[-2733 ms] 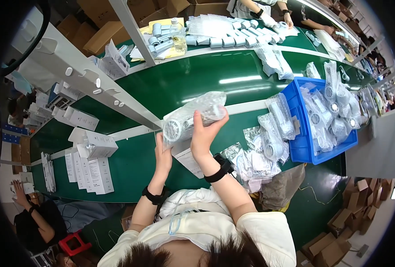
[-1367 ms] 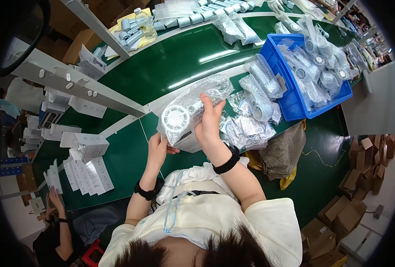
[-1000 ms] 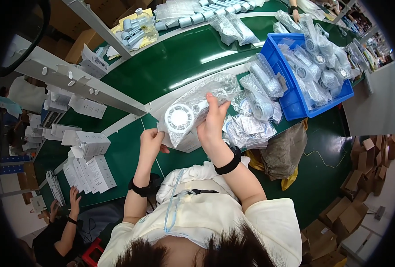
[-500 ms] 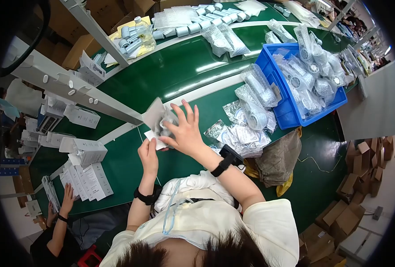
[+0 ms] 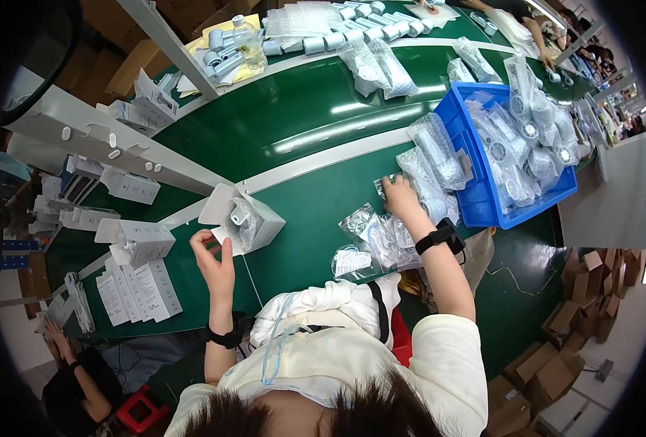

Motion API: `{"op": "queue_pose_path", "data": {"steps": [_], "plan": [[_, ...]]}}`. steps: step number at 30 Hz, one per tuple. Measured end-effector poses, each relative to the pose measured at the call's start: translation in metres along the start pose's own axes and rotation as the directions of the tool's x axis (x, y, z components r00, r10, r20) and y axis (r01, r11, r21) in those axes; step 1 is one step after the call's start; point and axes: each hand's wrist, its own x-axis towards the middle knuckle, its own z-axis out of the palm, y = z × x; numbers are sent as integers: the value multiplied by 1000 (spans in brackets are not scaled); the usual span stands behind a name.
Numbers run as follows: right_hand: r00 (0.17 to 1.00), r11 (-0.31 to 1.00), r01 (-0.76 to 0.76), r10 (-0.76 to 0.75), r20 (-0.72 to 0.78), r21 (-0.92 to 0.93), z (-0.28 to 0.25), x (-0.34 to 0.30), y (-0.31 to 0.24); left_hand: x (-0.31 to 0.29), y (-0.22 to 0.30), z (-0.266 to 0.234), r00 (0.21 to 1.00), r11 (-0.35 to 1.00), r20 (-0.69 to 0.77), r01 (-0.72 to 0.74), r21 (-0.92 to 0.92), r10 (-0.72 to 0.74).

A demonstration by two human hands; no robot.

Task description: The person packages handheld fans by hand, placing a manual, a bagged fan, and a small bag into a box. The person then closes the box and sets it aside on the table before repeating the process.

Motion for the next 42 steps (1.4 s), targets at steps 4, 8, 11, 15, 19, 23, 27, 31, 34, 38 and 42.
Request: {"op": "queue_pose_path", "data": {"steps": [4, 8, 11, 15, 19, 23, 27, 31, 34, 38, 42], "plan": [[995, 995, -3, -7, -104, -99, 19, 10, 14, -1, 14, 9, 958, 963, -131, -264, -62, 254], [990, 995, 100, -102, -97, -24, 17, 16, 26, 1, 31, 12, 971, 966, -2, -236, 108, 238], [936, 964, 259, -264, -231, -53, 0, 13, 17, 7, 34, 10, 977, 963, 29, -215, 163, 213], [825, 735, 556, -431, -365, 388, -36, 16, -25, 12, 24, 8, 971, 946, 40, -240, 218, 237], [916, 612, 335, -35, -399, 717, -86, 3, -111, 21, 19, 5, 976, 963, 2, -216, 159, 219], [483, 271, 875, -455, -748, 401, -110, 7, -189, 32, 22, -1, 995, 994, -5, -95, 48, 95], [77, 94, 996, -764, -641, 7, -103, 28, -230, 40, 22, -8, 996, 996, 26, -83, 26, 83], [-79, 31, 977, -867, -492, -213, -88, 39, -247, 44, 16, -16, 995, 996, 63, -79, 31, 77], [-56, 53, 970, -900, -431, -238, -85, 40, -242, 45, 11, -18, 994, 996, 79, -79, 45, 75], [75, 124, 984, -940, -332, -131, -90, 28, -231, 45, 5, -15, 991, 993, 60, -116, -4, 116], [200, 203, 979, -947, -253, 13, -86, 21, -221, 43, 7, -12, 991, 992, 46, -122, -23, 123]]}}
